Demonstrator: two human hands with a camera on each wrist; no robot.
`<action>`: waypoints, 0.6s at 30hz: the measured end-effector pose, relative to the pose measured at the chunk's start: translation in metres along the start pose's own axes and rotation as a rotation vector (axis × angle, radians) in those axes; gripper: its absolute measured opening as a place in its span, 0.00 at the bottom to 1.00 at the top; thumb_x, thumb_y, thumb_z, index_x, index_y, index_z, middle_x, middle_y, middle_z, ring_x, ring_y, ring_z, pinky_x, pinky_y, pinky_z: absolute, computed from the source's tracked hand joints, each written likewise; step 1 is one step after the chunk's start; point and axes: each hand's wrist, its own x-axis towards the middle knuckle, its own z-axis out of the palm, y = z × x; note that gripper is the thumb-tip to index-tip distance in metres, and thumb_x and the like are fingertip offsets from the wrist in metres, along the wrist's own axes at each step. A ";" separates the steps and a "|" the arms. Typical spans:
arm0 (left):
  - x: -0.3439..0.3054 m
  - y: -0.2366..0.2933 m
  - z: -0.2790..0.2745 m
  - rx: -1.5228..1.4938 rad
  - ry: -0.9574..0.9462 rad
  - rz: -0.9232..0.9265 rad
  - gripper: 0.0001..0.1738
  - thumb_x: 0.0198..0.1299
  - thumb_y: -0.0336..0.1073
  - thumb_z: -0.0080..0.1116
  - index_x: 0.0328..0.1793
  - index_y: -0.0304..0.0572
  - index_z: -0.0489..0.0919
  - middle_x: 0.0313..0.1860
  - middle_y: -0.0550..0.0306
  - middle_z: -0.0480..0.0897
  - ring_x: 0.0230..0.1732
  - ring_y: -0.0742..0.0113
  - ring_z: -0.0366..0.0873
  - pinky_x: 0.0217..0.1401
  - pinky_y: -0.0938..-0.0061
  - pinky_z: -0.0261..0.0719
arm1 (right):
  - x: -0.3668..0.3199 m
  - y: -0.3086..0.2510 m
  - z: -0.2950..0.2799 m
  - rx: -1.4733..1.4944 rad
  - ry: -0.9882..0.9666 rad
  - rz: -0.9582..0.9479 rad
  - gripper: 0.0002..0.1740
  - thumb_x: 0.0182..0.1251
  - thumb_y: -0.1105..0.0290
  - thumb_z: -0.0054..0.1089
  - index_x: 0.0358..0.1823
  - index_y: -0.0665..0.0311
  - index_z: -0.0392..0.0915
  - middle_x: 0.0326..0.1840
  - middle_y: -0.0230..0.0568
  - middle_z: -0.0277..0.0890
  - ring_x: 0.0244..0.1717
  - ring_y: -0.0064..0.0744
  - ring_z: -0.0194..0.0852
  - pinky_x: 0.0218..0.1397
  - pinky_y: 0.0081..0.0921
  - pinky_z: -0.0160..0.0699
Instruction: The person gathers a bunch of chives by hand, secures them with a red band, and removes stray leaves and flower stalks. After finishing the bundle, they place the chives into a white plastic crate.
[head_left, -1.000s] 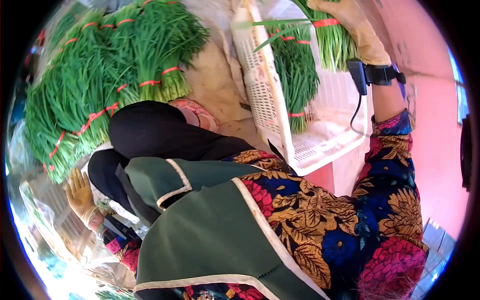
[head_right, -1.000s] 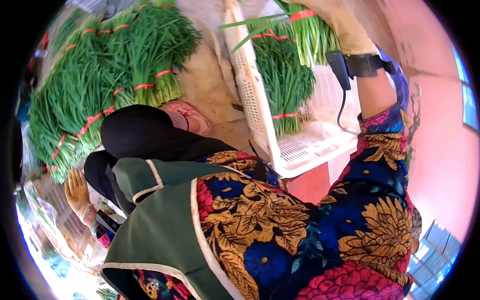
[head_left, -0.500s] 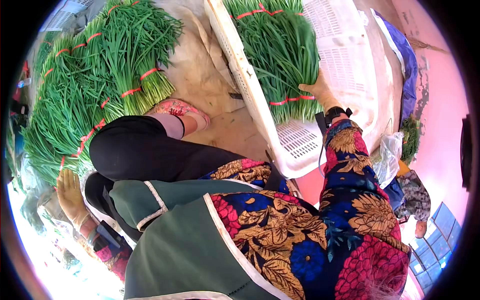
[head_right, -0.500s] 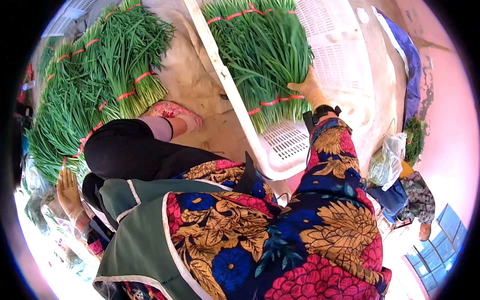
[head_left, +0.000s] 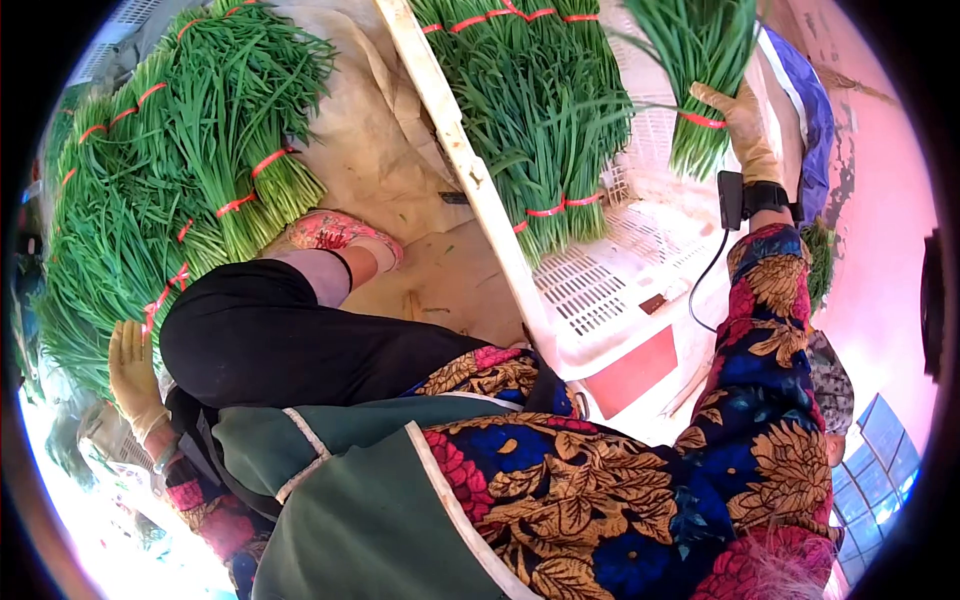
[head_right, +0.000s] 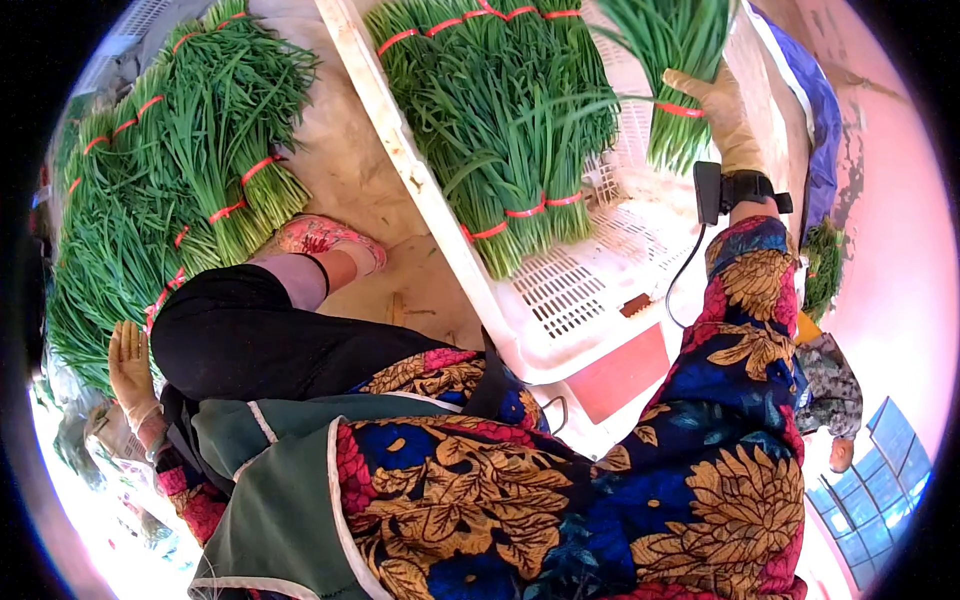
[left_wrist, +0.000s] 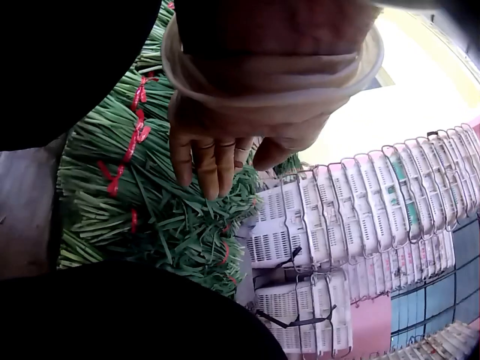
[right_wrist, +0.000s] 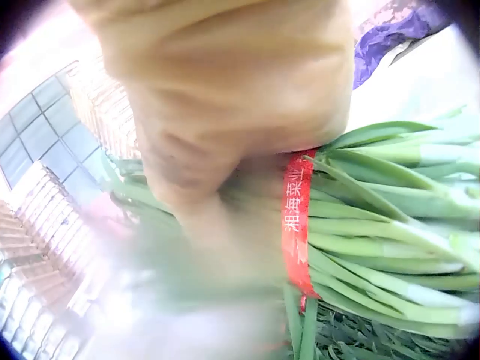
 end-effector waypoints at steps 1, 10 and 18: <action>0.006 -0.003 -0.006 0.020 -0.012 0.005 0.27 0.74 0.35 0.31 0.73 0.22 0.55 0.73 0.30 0.57 0.77 0.46 0.53 0.80 0.54 0.52 | -0.003 0.010 0.000 -0.013 0.022 -0.022 0.37 0.50 0.72 0.76 0.61 0.71 0.67 0.49 0.44 0.80 0.47 0.35 0.80 0.57 0.28 0.76; 0.036 -0.011 -0.063 0.069 -0.048 -0.090 0.27 0.74 0.37 0.38 0.74 0.26 0.57 0.71 0.36 0.64 0.73 0.47 0.61 0.76 0.60 0.58 | -0.059 0.238 0.112 -0.743 -0.122 0.138 0.59 0.40 0.73 0.74 0.76 0.61 0.49 0.66 0.52 0.68 0.66 0.47 0.68 0.70 0.33 0.66; 0.048 -0.013 -0.071 0.256 -0.295 -0.024 0.27 0.73 0.39 0.43 0.72 0.29 0.62 0.69 0.37 0.68 0.71 0.49 0.64 0.73 0.61 0.62 | -0.040 0.220 0.134 -0.730 -0.266 0.464 0.65 0.43 0.70 0.74 0.77 0.67 0.34 0.68 0.65 0.63 0.69 0.54 0.64 0.71 0.32 0.64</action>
